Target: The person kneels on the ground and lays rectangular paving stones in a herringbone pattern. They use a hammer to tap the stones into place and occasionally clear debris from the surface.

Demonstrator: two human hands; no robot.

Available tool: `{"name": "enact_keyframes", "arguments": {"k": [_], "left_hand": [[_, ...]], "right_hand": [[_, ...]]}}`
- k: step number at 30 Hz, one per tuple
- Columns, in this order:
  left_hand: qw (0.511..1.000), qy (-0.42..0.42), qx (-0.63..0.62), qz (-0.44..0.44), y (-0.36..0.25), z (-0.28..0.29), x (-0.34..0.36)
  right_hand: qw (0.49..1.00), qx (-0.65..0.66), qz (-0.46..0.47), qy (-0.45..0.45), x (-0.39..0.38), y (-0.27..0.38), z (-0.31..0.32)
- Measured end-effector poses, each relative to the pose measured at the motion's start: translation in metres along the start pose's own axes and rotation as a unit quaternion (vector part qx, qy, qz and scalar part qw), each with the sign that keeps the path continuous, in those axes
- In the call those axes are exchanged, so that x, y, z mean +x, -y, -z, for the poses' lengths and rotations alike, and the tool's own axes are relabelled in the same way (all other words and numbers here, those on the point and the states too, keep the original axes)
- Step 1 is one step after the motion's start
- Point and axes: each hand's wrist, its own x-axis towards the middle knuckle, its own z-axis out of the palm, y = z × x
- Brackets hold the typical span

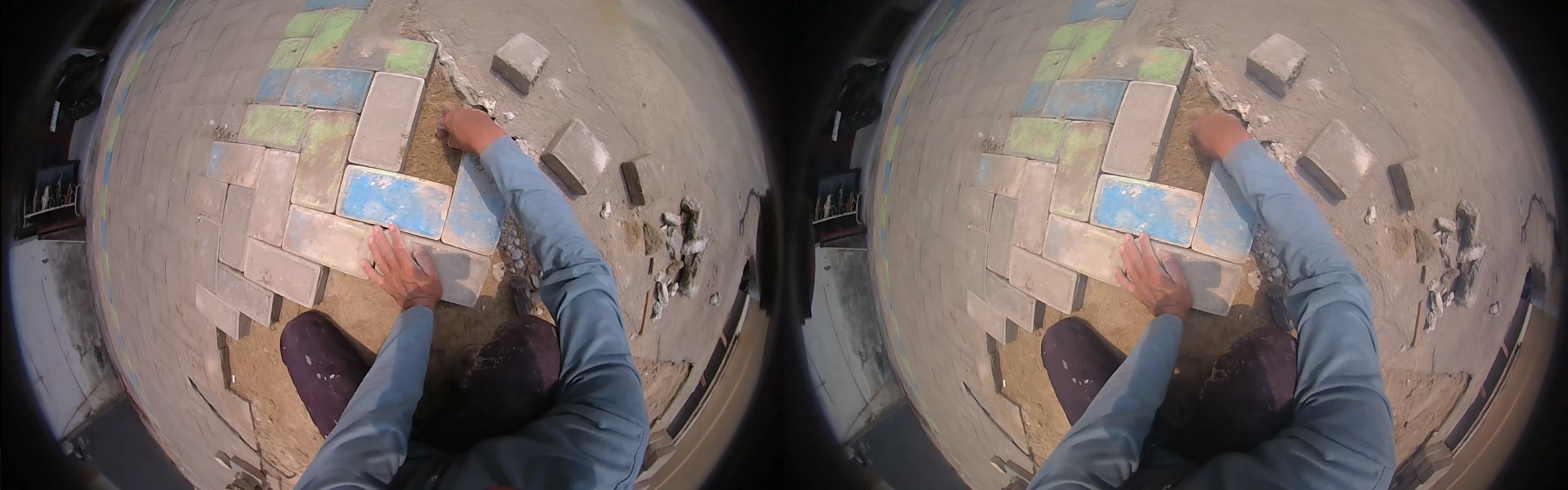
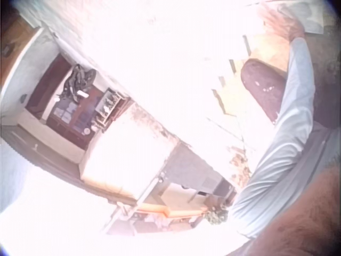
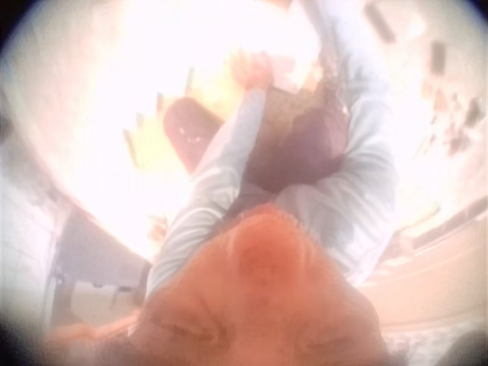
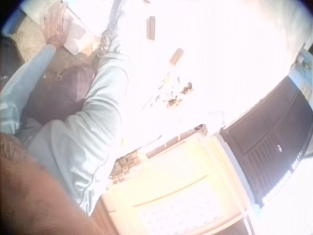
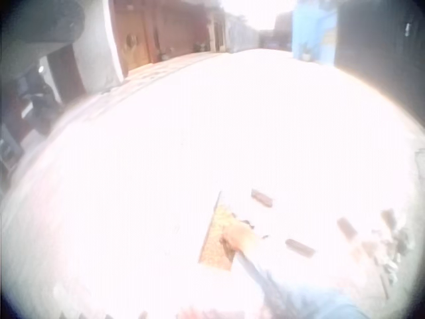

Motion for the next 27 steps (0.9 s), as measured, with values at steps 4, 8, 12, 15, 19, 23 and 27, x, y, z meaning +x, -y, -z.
{"name": "enact_keyframes", "arguments": {"k": [4, 8, 12, 15, 19, 23, 27], "left_hand": [[1.0, -0.011, -0.001, -0.004, 0.0, 0.0, 0.0], [1.0, -0.009, 0.015, -0.007, -0.002, 0.001, 0.0], [1.0, -0.017, 0.014, -0.009, -0.004, 0.004, 0.0], [1.0, 0.005, 0.01, 0.002, -0.005, 0.004, 0.0], [1.0, -0.004, 0.011, -0.008, -0.004, 0.003, 0.0], [1.0, -0.003, 0.029, -0.003, -0.004, 0.003, -0.002], [1.0, 0.002, 0.029, -0.005, -0.005, 0.001, -0.001]], "right_hand": [[0.997, -0.005, -0.026, 0.077, -0.006, 0.021, 0.007], [0.974, 0.076, 0.033, 0.213, -0.01, 0.043, 0.01], [0.996, -0.077, -0.037, 0.001, -0.016, 0.041, 0.013], [0.987, -0.033, -0.041, -0.155, -0.023, 0.042, 0.014], [0.995, -0.076, -0.045, 0.04, -0.028, 0.064, 0.01], [0.986, 0.088, -0.019, 0.142, -0.024, 0.07, 0.001], [0.993, 0.077, -0.031, 0.089, -0.016, 0.056, -0.006]]}}
